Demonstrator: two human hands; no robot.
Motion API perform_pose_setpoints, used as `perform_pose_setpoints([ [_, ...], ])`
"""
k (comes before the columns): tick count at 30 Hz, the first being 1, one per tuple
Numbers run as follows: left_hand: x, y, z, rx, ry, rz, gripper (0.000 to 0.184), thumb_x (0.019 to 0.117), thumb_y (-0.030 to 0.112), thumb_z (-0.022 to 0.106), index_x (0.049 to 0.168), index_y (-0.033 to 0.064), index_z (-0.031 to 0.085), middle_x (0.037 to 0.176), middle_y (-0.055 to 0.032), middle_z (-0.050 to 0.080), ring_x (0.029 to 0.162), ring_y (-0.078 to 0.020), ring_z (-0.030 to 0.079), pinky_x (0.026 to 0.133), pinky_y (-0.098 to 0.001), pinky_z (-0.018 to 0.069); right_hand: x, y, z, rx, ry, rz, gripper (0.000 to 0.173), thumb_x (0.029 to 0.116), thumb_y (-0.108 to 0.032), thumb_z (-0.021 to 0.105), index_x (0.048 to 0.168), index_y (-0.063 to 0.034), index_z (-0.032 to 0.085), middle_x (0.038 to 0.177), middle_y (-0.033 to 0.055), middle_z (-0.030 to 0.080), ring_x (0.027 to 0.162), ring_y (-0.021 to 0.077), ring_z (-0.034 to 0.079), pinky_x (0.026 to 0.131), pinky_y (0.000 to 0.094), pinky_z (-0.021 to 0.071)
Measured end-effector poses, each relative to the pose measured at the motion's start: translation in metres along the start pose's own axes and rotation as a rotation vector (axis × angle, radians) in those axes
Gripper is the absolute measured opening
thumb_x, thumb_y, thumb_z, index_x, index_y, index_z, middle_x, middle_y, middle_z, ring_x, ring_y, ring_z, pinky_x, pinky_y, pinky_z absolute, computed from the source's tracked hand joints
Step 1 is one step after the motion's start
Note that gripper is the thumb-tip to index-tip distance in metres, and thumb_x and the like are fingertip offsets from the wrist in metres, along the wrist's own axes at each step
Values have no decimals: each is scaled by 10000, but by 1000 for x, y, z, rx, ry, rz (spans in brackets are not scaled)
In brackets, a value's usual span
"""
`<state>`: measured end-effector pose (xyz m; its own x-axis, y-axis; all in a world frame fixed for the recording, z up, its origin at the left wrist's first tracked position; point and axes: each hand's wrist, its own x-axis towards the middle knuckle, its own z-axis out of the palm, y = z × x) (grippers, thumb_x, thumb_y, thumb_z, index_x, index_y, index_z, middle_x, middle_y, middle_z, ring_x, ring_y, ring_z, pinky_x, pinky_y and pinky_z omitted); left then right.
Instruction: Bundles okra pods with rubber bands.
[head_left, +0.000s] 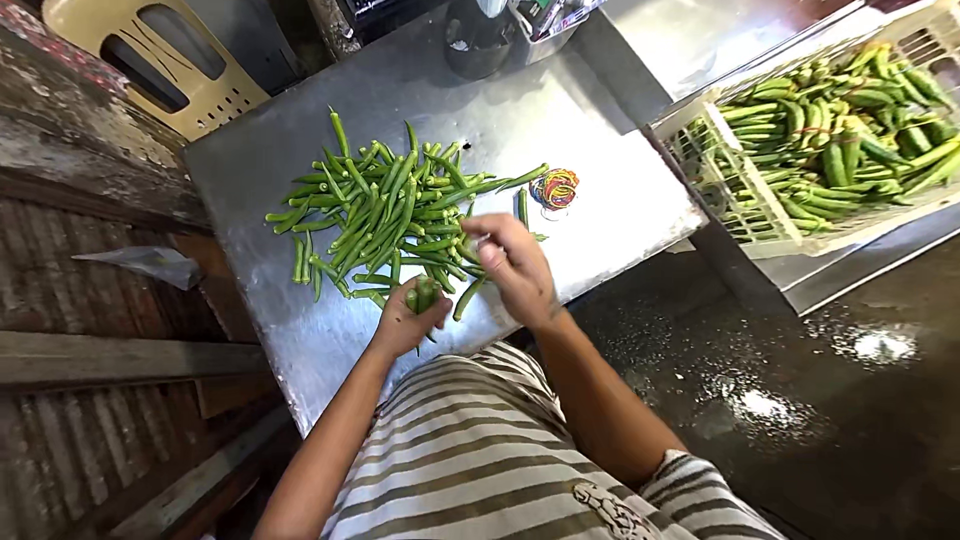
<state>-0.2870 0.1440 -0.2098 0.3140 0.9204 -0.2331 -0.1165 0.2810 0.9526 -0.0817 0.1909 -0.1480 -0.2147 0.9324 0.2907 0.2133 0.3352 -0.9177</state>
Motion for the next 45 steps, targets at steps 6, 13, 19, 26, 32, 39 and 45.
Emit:
perform_pose_setpoints([
  [6, -14, 27, 15, 494, -138, 33, 242, 843, 93, 737, 1046, -32, 691, 919, -22, 690, 868, 7, 623, 840, -217, 522, 0, -4, 49, -299, -583, -190, 688, 1002, -693, 362, 1364, -190, 659, 1245, 40, 698, 1220, 221, 609, 1048, 490, 467],
  [13, -21, 7, -25, 232, 125, -37, 216, 902, 219, 766, 997, 69, 643, 734, -3, 649, 552, -117, 611, 514, -293, 557, -9, 49, 6, -39, 11, 262, 296, 1078, -230, 473, 1172, -45, 685, 1046, 80, 693, 861, 153, 670, 761, 366, 592],
  [19, -39, 6, -50, 114, 300, -119, 185, 864, 148, 798, 956, 50, 672, 729, -33, 688, 520, -140, 622, 512, -288, 572, -21, 87, -60, -656, 50, 498, 191, 1004, -221, 639, 1056, -52, 712, 933, 144, 690, 826, 309, 672, 744, 539, 559],
  [26, -40, 5, -61, 32, 346, 5, 90, 960, 120, 668, 1003, 45, 644, 781, -78, 728, 692, -216, 731, 719, -376, 646, -9, 82, -73, -682, 276, 501, 215, 991, -252, 665, 1081, -61, 706, 931, 143, 685, 789, 300, 652, 696, 510, 539],
  [32, -39, 3, -56, 51, 425, -36, 100, 940, 153, 699, 915, 95, 621, 610, -3, 591, 472, -131, 572, 497, -286, 553, 10, 137, -87, -1077, 109, 592, 212, 968, -225, 628, 1098, -89, 726, 1197, 201, 651, 1123, 405, 632, 883, 596, 531],
  [39, -34, 3, -46, 0, 429, -2, 122, 914, 133, 722, 876, 94, 613, 615, -19, 603, 482, -138, 583, 506, -281, 550, -7, 147, -85, -952, 237, 456, 283, 1059, -202, 482, 1113, 19, 650, 1186, 266, 609, 1131, 434, 617, 947, 588, 522],
  [45, -30, -1, -41, 49, 394, -64, 134, 913, 143, 731, 876, 88, 615, 590, -15, 586, 476, -136, 575, 509, -280, 543, -6, 138, -102, -437, 396, 466, 285, 1074, -170, 442, 1173, 54, 588, 1097, 204, 659, 1003, 271, 651, 910, 461, 529],
])
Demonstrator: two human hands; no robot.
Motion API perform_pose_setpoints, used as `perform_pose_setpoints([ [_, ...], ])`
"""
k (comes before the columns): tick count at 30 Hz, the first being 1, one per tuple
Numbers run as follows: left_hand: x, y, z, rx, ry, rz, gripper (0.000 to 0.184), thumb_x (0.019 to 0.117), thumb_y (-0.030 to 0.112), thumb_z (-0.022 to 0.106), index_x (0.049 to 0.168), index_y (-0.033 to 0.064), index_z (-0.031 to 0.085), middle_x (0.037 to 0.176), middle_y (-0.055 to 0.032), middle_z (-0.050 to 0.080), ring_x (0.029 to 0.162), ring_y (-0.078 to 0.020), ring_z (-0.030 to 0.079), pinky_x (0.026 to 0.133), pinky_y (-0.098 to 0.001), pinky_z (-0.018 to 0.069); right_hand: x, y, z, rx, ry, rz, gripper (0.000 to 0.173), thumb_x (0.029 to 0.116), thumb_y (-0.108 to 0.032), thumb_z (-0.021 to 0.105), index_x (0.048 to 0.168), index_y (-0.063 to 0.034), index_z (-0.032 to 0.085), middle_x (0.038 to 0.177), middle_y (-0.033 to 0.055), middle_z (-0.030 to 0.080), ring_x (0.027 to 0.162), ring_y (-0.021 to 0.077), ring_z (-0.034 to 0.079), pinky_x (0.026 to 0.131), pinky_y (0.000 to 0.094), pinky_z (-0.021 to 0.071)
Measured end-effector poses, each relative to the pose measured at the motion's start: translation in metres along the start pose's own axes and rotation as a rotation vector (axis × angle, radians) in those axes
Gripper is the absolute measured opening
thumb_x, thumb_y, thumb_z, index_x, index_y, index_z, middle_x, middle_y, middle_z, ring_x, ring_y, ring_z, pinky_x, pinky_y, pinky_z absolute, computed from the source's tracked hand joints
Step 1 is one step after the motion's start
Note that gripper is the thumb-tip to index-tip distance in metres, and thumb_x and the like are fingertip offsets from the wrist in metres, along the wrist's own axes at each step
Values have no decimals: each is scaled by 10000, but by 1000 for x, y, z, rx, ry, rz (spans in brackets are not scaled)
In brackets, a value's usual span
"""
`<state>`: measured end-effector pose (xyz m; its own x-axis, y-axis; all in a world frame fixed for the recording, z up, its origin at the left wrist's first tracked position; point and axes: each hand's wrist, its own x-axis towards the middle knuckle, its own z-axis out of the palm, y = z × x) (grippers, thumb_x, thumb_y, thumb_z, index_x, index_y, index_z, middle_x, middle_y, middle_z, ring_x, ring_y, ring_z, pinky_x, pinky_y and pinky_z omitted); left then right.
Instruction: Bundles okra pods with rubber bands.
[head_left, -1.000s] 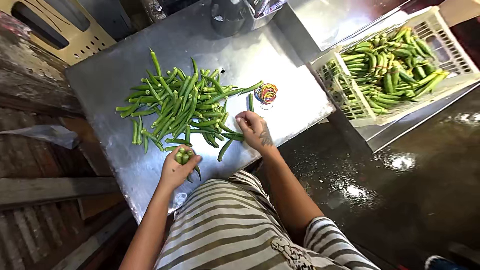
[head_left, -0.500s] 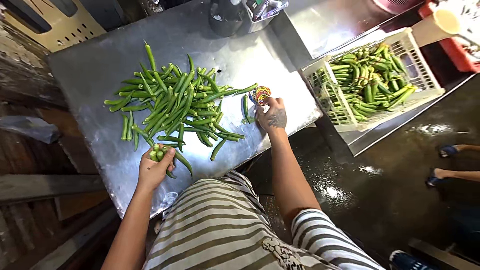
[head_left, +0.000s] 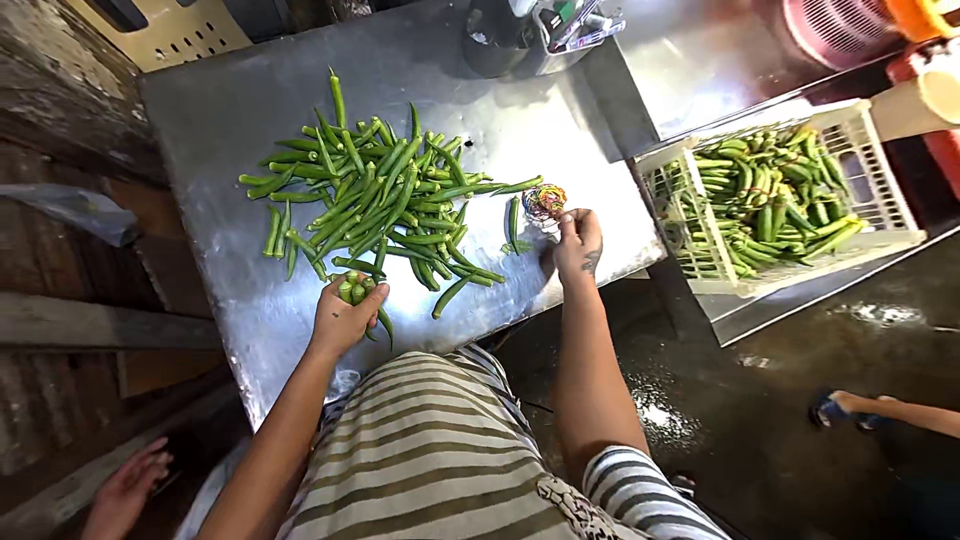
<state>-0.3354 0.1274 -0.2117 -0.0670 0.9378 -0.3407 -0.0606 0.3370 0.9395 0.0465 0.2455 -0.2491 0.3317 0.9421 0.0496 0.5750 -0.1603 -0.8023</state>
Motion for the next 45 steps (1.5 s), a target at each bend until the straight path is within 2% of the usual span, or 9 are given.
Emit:
perform_pose_setpoints([
  [6, 5, 2, 3, 141, -30, -24, 188, 911, 198, 761, 943, 57, 640, 662, -36, 613, 521, -142, 588, 521, -304, 542, 8, -19, -23, 494, 12, -50, 155, 1055, -98, 487, 1207, -65, 482, 961, -20, 681, 870, 104, 687, 867, 343, 583],
  [13, 8, 8, 3, 178, -70, -60, 201, 895, 196, 795, 932, 69, 644, 637, -24, 597, 496, -114, 561, 498, -268, 512, -5, -69, -25, 914, -85, 56, 306, 1009, 40, 352, 1156, -185, 498, 1053, 6, 722, 790, 191, 721, 756, 418, 634],
  [16, 9, 9, 6, 207, -95, -81, 219, 888, 210, 810, 926, 70, 645, 641, -21, 599, 495, -104, 555, 500, -267, 508, -24, -84, -13, 927, -238, -29, 260, 960, -14, 626, 1060, -243, 554, 1099, -27, 727, 669, 126, 693, 617, 330, 634],
  [23, 17, 31, 24, 573, -224, -83, 382, 800, 342, 874, 1003, 85, 677, 787, -37, 649, 694, -150, 621, 662, -390, 549, -86, -130, 44, 417, -781, -545, 602, 778, -390, 852, 1219, -23, 673, 1313, 113, 670, 1297, 227, 603, 1081, 446, 538],
  [28, 16, 55, 41, 921, -261, -146, 773, 766, 172, 858, 1394, 124, 410, 994, -123, 689, 913, -292, 701, 790, -547, 582, -93, -144, 67, 164, -930, -707, 545, 789, -377, 849, 1230, -108, 674, 1244, 34, 653, 1201, 136, 607, 1014, 362, 545],
  [34, 10, 45, 21, 85, -434, -10, 774, 772, 93, 804, 1459, 170, 456, 810, -44, 641, 643, -112, 619, 603, -265, 554, -94, -121, 40, 434, -1262, -407, 636, 812, -237, 855, 1298, -75, 479, 855, 37, 699, 772, 138, 706, 777, 350, 616],
  [39, 5, 30, 28, -683, -432, 66, 718, 827, 21, 731, 1470, 170, 448, 655, -9, 589, 559, -123, 589, 618, -309, 551, -117, -113, 37, 1492, -1067, -67, 435, 921, -317, 726, 1340, -315, 610, 1102, -22, 757, 1137, 221, 691, 1189, 561, 380],
  [42, 3, 45, 44, -332, -336, 201, 813, 792, 2, 762, 1502, 167, 402, 755, -56, 616, 605, -135, 609, 594, -293, 562, -124, -120, 56, 1479, -928, -53, 818, 918, -370, 747, 1590, -376, 281, 1516, 70, 553, 1405, 331, 513, 1211, 535, 352],
  [45, -1, 63, 48, 366, -255, 256, 984, 772, 179, 828, 1582, 177, 269, 981, -47, 690, 773, -127, 672, 697, -334, 604, -118, -139, 56, 1051, -837, -304, 896, 862, -369, 807, 1548, -236, 245, 1401, 107, 618, 1267, 297, 611, 1071, 489, 506],
])
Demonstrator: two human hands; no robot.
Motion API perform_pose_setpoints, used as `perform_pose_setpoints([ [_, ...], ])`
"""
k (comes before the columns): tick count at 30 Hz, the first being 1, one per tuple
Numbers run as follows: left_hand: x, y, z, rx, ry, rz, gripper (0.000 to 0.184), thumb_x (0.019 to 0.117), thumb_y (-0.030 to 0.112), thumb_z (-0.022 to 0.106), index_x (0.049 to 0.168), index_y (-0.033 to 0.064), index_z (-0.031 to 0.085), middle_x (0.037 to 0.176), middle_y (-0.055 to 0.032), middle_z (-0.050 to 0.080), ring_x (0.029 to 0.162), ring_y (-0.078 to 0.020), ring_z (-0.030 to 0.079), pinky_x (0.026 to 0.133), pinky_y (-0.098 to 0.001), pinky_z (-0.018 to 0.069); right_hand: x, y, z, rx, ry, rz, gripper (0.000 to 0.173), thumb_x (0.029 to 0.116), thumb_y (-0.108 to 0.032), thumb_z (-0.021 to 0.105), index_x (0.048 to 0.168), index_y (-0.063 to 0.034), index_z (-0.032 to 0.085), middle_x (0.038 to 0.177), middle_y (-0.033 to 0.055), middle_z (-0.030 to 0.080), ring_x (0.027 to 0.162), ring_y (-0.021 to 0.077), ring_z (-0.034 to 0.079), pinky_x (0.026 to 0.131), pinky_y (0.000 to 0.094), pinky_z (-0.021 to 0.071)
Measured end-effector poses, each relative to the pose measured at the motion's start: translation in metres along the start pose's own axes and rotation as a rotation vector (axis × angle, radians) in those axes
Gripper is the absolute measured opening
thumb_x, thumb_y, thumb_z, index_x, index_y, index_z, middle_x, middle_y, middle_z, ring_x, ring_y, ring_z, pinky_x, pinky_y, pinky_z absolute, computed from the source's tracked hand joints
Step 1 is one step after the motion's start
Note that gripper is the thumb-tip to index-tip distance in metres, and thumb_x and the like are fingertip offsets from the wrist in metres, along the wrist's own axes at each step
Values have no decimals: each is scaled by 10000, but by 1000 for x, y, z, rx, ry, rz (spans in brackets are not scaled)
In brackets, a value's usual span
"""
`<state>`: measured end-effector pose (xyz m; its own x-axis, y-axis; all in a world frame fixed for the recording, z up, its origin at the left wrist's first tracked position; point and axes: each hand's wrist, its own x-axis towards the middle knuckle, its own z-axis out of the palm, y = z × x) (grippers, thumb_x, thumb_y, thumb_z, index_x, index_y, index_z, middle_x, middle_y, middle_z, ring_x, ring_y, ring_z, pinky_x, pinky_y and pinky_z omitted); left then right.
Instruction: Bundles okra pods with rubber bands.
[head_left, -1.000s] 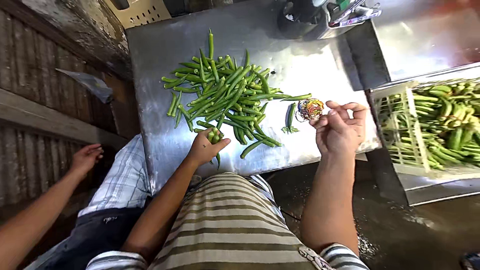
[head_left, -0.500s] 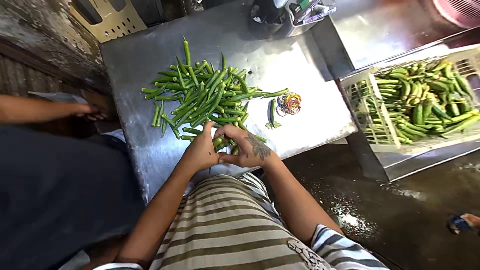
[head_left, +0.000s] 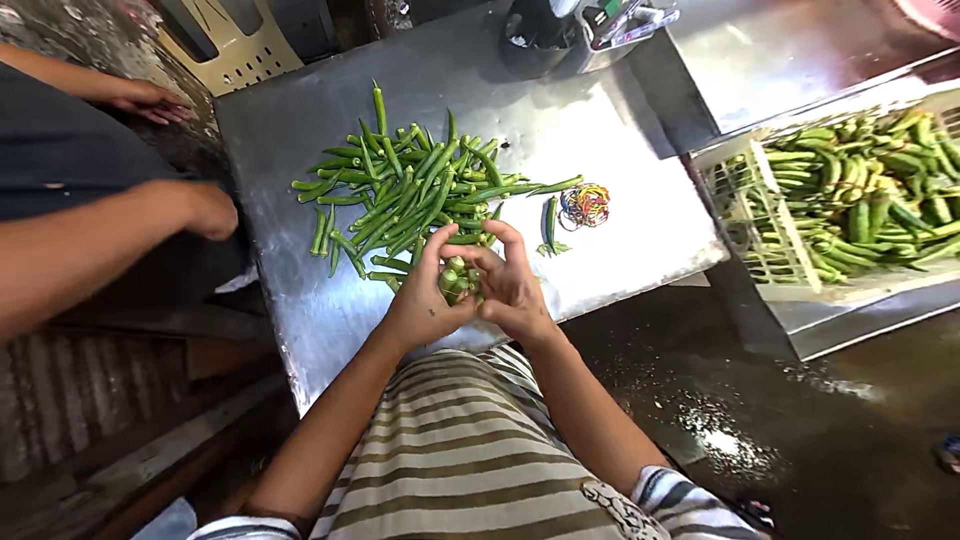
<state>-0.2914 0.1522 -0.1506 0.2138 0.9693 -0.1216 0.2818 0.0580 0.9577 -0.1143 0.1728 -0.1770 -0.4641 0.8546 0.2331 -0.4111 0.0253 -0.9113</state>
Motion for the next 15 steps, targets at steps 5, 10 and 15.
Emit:
perform_pose_setpoints([
  [5, 0, 33, -6, 735, -194, -223, 1155, 845, 278, 771, 1643, 140, -53, 816, -91, 661, 712, -294, 678, 660, -538, 576, 12, -26, 0, -508, -88, -79, 734, 757, -211, 858, 1359, -46, 473, 1135, 68, 630, 1084, 190, 620, 954, 398, 557],
  [10, -4, 25, 1, 620, -218, -184, 1165, 832, 244, 793, 1646, 210, -39, 1112, -97, 659, 891, -253, 694, 780, -510, 599, -1, -28, -10, -526, -85, 29, 541, 809, -229, 819, 1271, -65, 589, 1204, 65, 588, 1069, 147, 604, 892, 328, 569],
  [15, -6, 5, 3, 312, -220, -53, 1185, 742, 389, 887, 1635, 212, 128, 1143, -54, 628, 922, -136, 673, 819, -369, 610, -19, -25, -38, -351, -167, 234, 242, 923, -177, 751, 1105, -23, 708, 1001, 56, 695, 891, 107, 666, 793, 292, 589],
])
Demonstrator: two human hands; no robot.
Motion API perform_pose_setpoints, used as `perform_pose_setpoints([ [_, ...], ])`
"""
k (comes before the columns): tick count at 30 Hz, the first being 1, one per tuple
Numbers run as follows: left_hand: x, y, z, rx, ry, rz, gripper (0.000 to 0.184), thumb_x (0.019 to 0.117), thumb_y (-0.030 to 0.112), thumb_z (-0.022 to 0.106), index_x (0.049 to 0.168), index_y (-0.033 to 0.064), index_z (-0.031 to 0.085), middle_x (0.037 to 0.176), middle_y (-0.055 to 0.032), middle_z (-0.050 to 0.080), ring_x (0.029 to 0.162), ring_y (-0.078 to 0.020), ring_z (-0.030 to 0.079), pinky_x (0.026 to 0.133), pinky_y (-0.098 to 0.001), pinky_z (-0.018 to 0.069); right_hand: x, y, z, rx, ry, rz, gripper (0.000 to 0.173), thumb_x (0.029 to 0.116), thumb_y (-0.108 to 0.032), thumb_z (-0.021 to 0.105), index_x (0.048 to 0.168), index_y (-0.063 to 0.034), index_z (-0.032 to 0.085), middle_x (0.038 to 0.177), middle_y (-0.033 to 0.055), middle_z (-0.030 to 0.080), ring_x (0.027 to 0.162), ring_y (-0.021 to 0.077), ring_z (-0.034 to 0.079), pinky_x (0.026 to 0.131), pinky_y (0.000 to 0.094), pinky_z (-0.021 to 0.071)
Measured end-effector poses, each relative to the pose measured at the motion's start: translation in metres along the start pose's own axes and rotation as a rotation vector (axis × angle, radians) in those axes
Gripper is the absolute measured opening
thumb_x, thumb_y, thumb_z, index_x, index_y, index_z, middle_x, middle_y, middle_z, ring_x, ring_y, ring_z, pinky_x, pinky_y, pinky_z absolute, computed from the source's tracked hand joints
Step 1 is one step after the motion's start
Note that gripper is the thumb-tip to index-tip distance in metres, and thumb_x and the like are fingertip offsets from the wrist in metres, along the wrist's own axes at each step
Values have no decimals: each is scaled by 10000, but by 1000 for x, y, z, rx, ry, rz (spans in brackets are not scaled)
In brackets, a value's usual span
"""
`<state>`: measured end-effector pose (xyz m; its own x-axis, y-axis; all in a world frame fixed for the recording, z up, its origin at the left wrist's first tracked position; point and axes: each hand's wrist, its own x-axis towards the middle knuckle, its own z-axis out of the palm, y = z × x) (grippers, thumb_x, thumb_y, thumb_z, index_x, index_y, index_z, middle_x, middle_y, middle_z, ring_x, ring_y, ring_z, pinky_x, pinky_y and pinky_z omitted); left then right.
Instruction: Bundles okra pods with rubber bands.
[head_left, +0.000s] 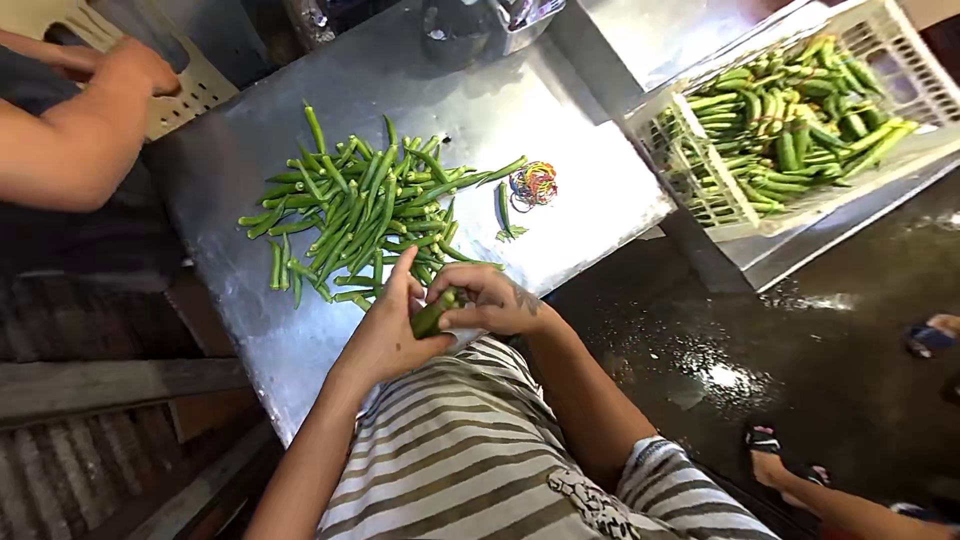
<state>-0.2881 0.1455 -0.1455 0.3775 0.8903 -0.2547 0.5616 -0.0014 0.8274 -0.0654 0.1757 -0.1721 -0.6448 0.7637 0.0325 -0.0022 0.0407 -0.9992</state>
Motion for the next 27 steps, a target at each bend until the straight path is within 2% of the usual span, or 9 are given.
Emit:
perform_pose_setpoints([
  [3, -1, -18, -4, -103, 122, 81, 1137, 744, 522, 866, 1607, 130, 237, 1232, -81, 633, 965, -168, 688, 807, -377, 618, -29, 1, -54, 107, 324, 70, 215, 960, -173, 664, 1140, -57, 649, 872, 51, 694, 674, 115, 645, 633, 310, 586],
  [7, -10, -41, -18, -152, 136, 9, 1025, 798, 497, 806, 1567, 60, 289, 1212, -97, 645, 904, -179, 707, 740, -361, 630, -78, -13, -154, 109, 1110, 44, 177, 1014, -200, 584, 1149, -86, 581, 813, 3, 661, 633, 117, 632, 635, 332, 591],
  [9, -15, -49, -24, -138, 144, -52, 976, 800, 474, 805, 1539, 48, 332, 1194, -87, 652, 860, -158, 709, 714, -334, 629, -99, -25, -207, 137, 1412, -25, 284, 1044, -247, 597, 1247, -75, 497, 915, 37, 644, 724, 158, 673, 711, 353, 620],
  [12, -18, -55, -25, -157, 165, -112, 842, 825, 405, 785, 1486, 44, 408, 1157, -65, 666, 827, -129, 708, 686, -283, 622, -120, -38, -256, -17, 1627, 67, 685, 949, -322, 750, 1449, -32, 383, 1189, 135, 634, 957, 218, 707, 813, 364, 623],
  [15, -14, -54, -22, -148, 168, -120, 720, 837, 359, 761, 1429, 59, 482, 1126, -38, 671, 816, -94, 693, 675, -247, 602, -124, -30, -252, -243, 1577, 211, 649, 906, -329, 765, 1387, 13, 495, 1206, 158, 647, 1016, 230, 679, 849, 407, 600],
  [18, -9, -54, -14, -98, 129, -122, 646, 873, 397, 738, 1393, 73, 532, 1138, -46, 672, 853, -98, 696, 704, -274, 608, -96, -8, -205, -235, 1367, 235, 330, 963, -266, 706, 1160, -10, 639, 990, 96, 693, 801, 168, 686, 740, 366, 606],
  [23, -7, -53, -12, 77, 18, -155, 551, 933, 397, 714, 1354, 63, 589, 1207, -113, 656, 996, -184, 676, 838, -366, 591, -39, 34, -96, -169, 646, 340, 279, 992, -183, 662, 1202, -2, 628, 956, 120, 705, 755, 185, 680, 698, 379, 598],
  [25, -8, -58, -11, 93, 51, -118, 407, 973, 346, 675, 1277, 77, 643, 1049, -64, 689, 878, -139, 671, 788, -320, 581, -18, 49, -77, -221, 518, 343, 258, 963, -200, 709, 1149, -25, 671, 902, 100, 722, 720, 184, 684, 685, 393, 599],
  [27, -13, -62, -7, 29, 153, -77, 236, 987, 314, 649, 1083, 108, 712, 742, 45, 614, 619, -42, 560, 589, -222, 493, -1, 58, -64, -355, 491, 364, 244, 956, -255, 726, 1103, -63, 691, 849, 69, 714, 680, 177, 663, 667, 413, 583],
])
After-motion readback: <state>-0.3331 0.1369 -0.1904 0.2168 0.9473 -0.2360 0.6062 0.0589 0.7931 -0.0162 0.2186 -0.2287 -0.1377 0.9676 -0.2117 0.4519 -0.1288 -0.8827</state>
